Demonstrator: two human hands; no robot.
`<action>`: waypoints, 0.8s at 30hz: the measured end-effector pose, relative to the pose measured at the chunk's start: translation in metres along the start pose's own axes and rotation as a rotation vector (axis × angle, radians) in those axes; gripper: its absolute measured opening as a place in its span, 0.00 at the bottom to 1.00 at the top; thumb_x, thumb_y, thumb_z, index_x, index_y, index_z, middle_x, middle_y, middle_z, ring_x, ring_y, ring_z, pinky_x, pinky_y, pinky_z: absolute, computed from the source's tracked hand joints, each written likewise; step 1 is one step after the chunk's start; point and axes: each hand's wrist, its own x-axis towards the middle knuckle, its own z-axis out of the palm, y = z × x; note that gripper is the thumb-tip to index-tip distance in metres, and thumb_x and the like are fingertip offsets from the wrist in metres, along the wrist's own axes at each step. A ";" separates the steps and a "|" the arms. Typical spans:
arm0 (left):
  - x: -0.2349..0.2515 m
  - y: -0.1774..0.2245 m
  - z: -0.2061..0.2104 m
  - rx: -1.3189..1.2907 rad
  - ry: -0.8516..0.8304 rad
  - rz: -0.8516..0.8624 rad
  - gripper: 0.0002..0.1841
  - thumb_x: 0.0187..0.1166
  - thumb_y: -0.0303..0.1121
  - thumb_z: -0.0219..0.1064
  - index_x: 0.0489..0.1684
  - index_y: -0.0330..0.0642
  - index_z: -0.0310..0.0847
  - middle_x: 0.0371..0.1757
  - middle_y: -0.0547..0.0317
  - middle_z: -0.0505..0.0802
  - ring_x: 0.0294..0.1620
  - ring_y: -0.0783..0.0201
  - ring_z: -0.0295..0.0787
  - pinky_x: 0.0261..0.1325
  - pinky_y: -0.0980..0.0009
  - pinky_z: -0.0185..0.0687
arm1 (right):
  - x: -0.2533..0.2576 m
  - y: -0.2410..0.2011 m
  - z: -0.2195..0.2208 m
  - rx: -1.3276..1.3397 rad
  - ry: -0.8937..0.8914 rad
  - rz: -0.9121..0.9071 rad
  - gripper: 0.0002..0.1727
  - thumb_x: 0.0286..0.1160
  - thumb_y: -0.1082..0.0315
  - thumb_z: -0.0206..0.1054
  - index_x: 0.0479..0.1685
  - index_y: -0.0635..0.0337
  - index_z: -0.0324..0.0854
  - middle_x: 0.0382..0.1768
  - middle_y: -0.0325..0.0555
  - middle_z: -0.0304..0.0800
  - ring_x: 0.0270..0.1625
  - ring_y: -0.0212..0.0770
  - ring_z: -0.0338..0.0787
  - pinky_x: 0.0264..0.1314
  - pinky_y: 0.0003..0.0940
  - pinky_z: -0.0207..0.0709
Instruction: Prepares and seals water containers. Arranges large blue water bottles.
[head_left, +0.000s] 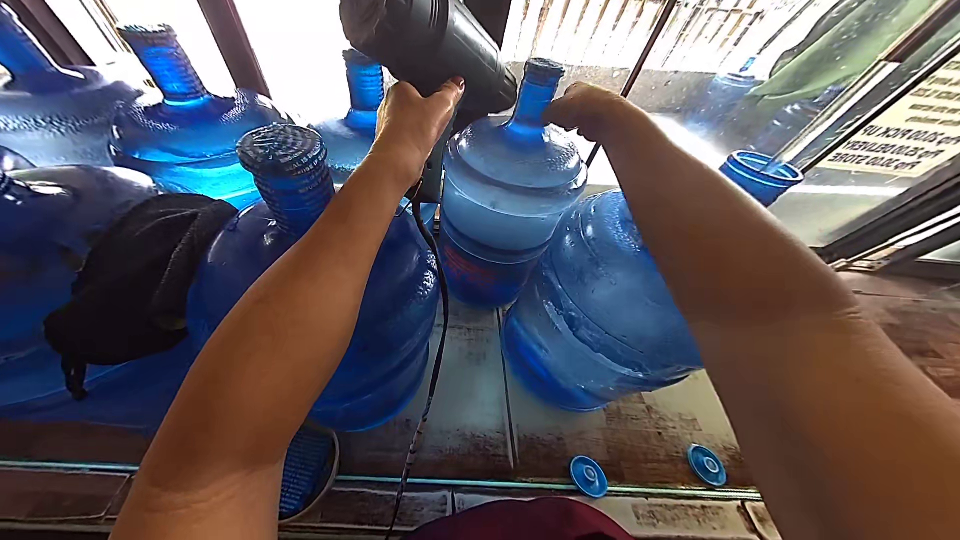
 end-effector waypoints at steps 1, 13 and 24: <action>-0.002 0.002 -0.001 0.028 0.033 0.031 0.27 0.83 0.51 0.67 0.66 0.35 0.78 0.59 0.46 0.89 0.63 0.58 0.87 0.68 0.53 0.79 | 0.003 -0.003 0.010 0.084 0.028 -0.009 0.28 0.78 0.66 0.67 0.70 0.80 0.71 0.73 0.73 0.74 0.76 0.62 0.75 0.75 0.61 0.66; -0.028 0.030 -0.023 -0.064 0.191 0.236 0.11 0.83 0.36 0.66 0.50 0.38 0.82 0.44 0.56 0.88 0.48 0.68 0.88 0.54 0.66 0.85 | 0.066 0.011 0.053 0.390 0.352 -0.165 0.48 0.70 0.55 0.75 0.85 0.74 0.54 0.75 0.68 0.76 0.78 0.56 0.79 0.80 0.50 0.70; -0.015 0.017 -0.017 -0.031 0.083 0.144 0.23 0.82 0.50 0.67 0.61 0.40 0.81 0.52 0.56 0.91 0.54 0.67 0.90 0.60 0.62 0.86 | 0.062 0.033 0.022 0.435 -0.021 -0.414 0.39 0.74 0.65 0.72 0.84 0.65 0.60 0.70 0.56 0.80 0.68 0.38 0.84 0.73 0.34 0.77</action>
